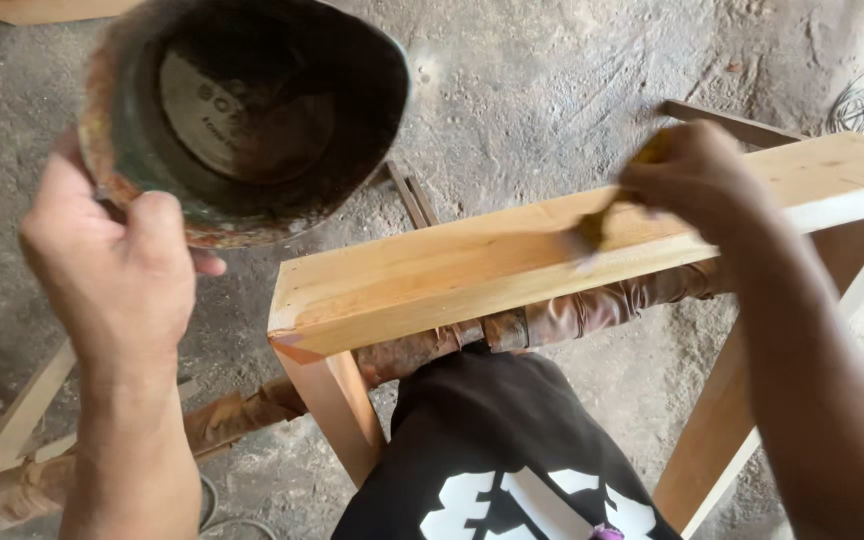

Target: The person sands a wooden frame with sandpaper, then picks up a paint can and brush and applies a coat of paint to the frame. The person repeatedly dips the brush into the can and paints different sections of the frame.

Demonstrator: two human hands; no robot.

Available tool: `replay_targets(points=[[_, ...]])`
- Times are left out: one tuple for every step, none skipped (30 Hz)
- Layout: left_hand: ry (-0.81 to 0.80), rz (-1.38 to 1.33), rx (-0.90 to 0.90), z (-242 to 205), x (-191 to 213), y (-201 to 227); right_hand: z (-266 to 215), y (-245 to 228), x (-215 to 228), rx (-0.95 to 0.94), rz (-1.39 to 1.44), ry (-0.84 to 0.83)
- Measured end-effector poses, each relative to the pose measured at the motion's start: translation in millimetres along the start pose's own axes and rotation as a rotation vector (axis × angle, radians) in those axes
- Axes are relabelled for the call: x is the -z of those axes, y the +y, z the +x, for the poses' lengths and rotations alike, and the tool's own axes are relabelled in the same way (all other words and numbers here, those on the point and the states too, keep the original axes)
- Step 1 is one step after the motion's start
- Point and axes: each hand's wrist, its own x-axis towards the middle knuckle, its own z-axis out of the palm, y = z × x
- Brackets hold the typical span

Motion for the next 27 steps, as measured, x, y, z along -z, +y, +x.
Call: replay_targets(points=[[-0.028, 0.014, -0.007, 2, -5, -1, 9, 22, 15, -0.019, 0.038, 0.056], [-0.062, 0.03, -0.009, 3, -7, -1, 14, 49, 35, -0.044, 0.076, 0.107], [-0.086, 0.043, -0.027, 6, -10, -1, 20, 76, 55, -0.095, 0.06, 0.185], [-0.116, 0.054, -0.037, 7, -13, -2, 22, 104, 72, -0.134, 0.03, 0.254], [-0.147, 0.064, -0.048, 7, -16, -2, 27, 125, 85, -0.168, -0.011, 0.314], [-0.165, 0.079, -0.067, 10, -22, -2, 32, 137, 96, -0.159, -0.019, 0.371], [-0.182, 0.095, -0.086, 11, -29, -2, 30, 143, 105, -0.128, -0.006, 0.411], [-0.2, 0.115, -0.102, 12, -34, -1, 25, 140, 104, -0.081, 0.028, 0.443], [-0.214, 0.135, -0.16, 15, -42, -1, 15, 128, 100, -0.006, 0.083, 0.471], [-0.227, 0.169, -0.21, 17, -49, -2, 3, 109, 89, 0.089, 0.161, 0.485], [-0.241, 0.204, -0.26, 19, -53, -3, -18, 85, 79, 0.196, 0.241, 0.493], [-0.245, 0.228, -0.267, 20, -57, -3, -44, 57, 70, 0.32, 0.317, 0.498], [-0.25, 0.251, -0.275, 19, -64, -3, -73, 29, 60, 0.449, 0.368, 0.485], [-0.266, 0.293, -0.249, 19, -69, -2, -101, 0, 50, 0.576, 0.388, 0.468], [-0.282, 0.334, -0.223, 19, -74, -1, -124, -27, 40, 0.702, 0.387, 0.435], [-0.302, 0.366, -0.198, 19, -79, 0, -141, -54, 28, 0.834, 0.326, 0.399], [-0.298, 0.417, -0.251, 19, -82, 2, -149, -78, 17, 0.956, 0.251, 0.361], [-0.296, 0.465, -0.301, 17, -85, 3, -146, -99, 7, 1.081, 0.124, 0.336], [-0.293, 0.514, -0.35, 16, -89, 6, -139, -116, -5, 1.136, 0.0, 0.357], [-0.286, 0.521, -0.39, 15, -93, 9, -126, -129, -16, 1.187, -0.125, 0.378], [-0.28, 0.528, -0.431, 14, -97, 14, -112, -140, -25, 1.201, -0.225, 0.406], [-0.279, 0.533, -0.467, 13, -101, 19, -96, -149, -34, 1.207, -0.327, 0.429], [-0.237, 0.57, -0.521, 13, -103, 24, -78, -159, -41, 1.132, -0.452, 0.386], [-0.205, 0.597, -0.576, 12, -105, 29, -64, -168, -46, 1.042, -0.578, 0.341], [-0.171, 0.624, -0.632, 10, -105, 33, -53, -178, -52, 0.898, -0.676, 0.188], [-0.212, 0.617, -0.601, 9, -107, 38, -49, -182, -54, 0.734, -0.766, 0.042], [-0.253, 0.611, -0.572, 9, -108, 41, -48, -183, -53, 0.79, -0.71, 0.09]])
